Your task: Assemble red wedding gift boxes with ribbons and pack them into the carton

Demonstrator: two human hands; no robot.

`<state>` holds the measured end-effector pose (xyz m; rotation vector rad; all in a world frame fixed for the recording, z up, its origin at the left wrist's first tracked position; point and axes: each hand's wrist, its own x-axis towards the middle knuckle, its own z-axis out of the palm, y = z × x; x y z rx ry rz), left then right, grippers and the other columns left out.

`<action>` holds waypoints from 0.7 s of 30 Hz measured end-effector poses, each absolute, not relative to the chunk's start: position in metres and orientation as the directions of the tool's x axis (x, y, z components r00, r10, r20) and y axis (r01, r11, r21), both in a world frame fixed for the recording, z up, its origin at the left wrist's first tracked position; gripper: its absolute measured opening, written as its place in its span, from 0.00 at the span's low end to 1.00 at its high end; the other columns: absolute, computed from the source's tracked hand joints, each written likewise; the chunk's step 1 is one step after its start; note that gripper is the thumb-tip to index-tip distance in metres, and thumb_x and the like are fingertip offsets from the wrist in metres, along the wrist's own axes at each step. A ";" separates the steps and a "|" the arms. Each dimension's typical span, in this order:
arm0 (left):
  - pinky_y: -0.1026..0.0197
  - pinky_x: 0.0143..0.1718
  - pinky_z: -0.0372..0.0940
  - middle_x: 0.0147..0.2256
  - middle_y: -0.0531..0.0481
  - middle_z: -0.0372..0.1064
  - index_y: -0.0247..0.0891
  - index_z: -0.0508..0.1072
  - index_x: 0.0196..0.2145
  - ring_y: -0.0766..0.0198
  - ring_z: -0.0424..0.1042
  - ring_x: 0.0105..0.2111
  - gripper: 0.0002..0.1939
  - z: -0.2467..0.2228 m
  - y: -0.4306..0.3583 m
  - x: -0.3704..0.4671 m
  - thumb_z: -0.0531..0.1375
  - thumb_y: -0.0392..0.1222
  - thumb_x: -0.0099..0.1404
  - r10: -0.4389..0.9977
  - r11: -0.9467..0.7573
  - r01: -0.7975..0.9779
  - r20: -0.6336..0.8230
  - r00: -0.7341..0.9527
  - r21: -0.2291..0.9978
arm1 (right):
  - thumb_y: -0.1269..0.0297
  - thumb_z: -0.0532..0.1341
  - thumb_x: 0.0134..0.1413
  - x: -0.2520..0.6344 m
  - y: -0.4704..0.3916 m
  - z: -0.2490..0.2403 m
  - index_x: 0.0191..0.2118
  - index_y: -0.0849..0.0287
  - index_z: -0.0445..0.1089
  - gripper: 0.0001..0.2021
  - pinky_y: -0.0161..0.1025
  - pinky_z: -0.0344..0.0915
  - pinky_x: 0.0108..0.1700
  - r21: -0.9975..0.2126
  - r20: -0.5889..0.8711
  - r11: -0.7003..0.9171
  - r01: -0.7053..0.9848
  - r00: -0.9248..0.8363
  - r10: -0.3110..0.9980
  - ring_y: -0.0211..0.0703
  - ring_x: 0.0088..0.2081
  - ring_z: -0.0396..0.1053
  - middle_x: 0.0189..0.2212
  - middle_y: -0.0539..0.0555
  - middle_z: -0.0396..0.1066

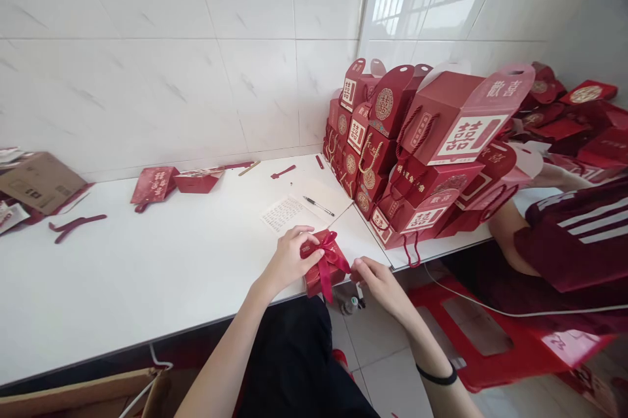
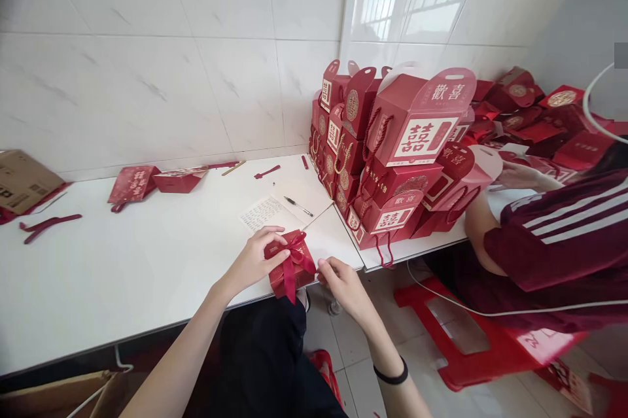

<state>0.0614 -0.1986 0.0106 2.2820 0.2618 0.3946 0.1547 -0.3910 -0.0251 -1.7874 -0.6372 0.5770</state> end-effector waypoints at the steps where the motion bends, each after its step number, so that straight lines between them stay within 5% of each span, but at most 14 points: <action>1: 0.47 0.57 0.53 0.49 0.47 0.64 0.40 0.69 0.33 0.56 0.61 0.53 0.05 0.009 -0.199 0.062 0.58 0.42 0.60 0.311 -0.666 0.063 0.200 0.929 0.743 | 0.41 0.51 0.54 0.154 -0.387 -0.026 0.25 0.59 0.65 0.24 0.37 0.59 0.32 -0.946 -0.079 -0.279 0.163 0.720 0.689 0.42 0.27 0.64 0.23 0.52 0.67; 13: 0.51 0.56 0.56 0.46 0.48 0.63 0.41 0.70 0.33 0.59 0.61 0.52 0.05 -0.004 -0.201 0.062 0.55 0.42 0.63 0.371 -0.522 0.044 0.180 0.911 0.852 | 0.49 0.56 0.53 0.128 -0.380 -0.029 0.23 0.59 0.60 0.18 0.33 0.53 0.27 -0.980 -0.037 -0.172 0.103 0.749 0.661 0.37 0.23 0.56 0.19 0.47 0.58; 21: 0.51 0.54 0.58 0.47 0.48 0.64 0.40 0.70 0.30 0.59 0.63 0.50 0.03 -0.007 -0.203 0.063 0.58 0.40 0.60 0.399 -0.516 0.043 0.195 0.896 0.855 | 0.54 0.55 0.57 0.123 -0.392 -0.035 0.25 0.59 0.62 0.15 0.33 0.58 0.33 -0.973 -0.054 -0.191 0.126 0.685 0.726 0.39 0.29 0.62 0.24 0.49 0.64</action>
